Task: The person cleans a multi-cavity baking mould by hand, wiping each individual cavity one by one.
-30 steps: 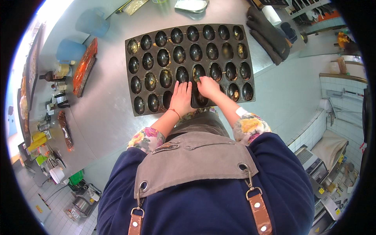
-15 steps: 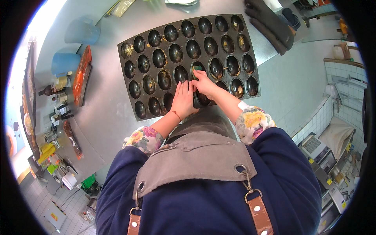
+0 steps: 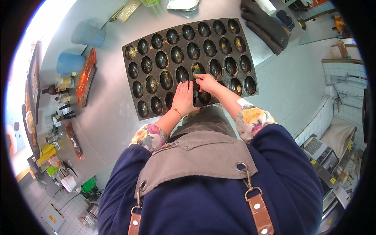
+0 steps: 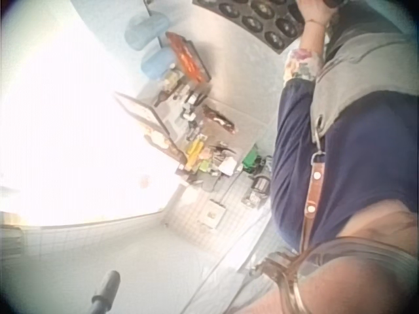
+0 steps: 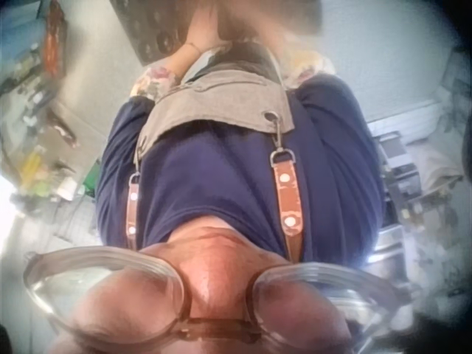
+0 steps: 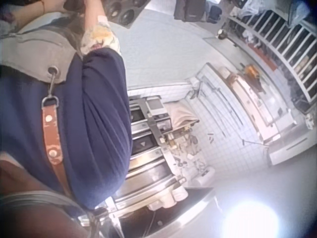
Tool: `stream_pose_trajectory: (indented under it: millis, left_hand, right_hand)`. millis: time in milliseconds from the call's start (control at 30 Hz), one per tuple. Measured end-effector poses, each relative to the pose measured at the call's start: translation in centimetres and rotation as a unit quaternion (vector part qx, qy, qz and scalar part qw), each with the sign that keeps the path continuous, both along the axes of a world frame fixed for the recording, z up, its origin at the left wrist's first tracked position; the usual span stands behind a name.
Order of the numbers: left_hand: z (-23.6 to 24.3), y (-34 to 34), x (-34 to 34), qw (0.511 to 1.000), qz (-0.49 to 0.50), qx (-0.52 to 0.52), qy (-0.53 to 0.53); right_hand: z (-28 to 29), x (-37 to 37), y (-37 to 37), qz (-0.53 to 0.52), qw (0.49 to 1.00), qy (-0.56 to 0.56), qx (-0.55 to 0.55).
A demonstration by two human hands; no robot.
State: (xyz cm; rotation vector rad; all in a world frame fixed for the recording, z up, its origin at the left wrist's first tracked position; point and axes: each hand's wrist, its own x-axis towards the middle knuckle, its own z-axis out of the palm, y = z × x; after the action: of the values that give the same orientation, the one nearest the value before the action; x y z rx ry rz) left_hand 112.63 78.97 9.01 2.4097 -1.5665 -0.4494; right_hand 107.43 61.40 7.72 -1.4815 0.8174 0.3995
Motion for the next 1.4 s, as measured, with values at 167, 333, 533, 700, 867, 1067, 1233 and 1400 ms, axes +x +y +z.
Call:
stream_pose_trajectory:
  millis: [167,333,533,700,867,1067,1233,1400]
  left_hand:
    - [-0.3,0.4,0.0,1.0,-0.004,-0.025,0.003]
    - [-0.2,0.2,-0.1,1.0,0.004,-0.02,0.005]
    - [-0.2,0.3,-0.3,1.0,0.008,-0.001,-0.022]
    - [0.8,0.2,-0.2,0.998,0.006,0.022,-0.052]
    - [0.5,0.6,-0.2,0.998,0.018,0.029,-0.061]
    - [0.2,1.4,-0.4,0.997,0.042,0.021,-0.054]
    - [0.2,1.3,-0.4,0.997,0.045,0.044,-0.043]
    - [-0.1,1.6,-0.3,0.997,0.064,0.03,-0.036]
  right_hand:
    - [-3.4,1.8,2.3,0.063,0.962,-0.045,-0.261]
    - [-3.4,3.3,4.0,-0.021,0.955,0.033,-0.295]
    - [0.7,0.2,1.9,0.126,0.928,0.054,-0.345]
    - [1.6,0.3,-0.9,0.499,0.658,-0.043,-0.562]
    - [-0.6,1.1,-3.2,0.603,0.358,-0.107,-0.705]
    - [-0.3,0.4,-2.9,0.573,0.535,-0.114,-0.61]
    - [-0.4,0.2,-0.7,0.29,0.881,0.007,-0.374]
    - [3.3,-0.5,-1.4,0.444,0.776,-0.007,-0.448]
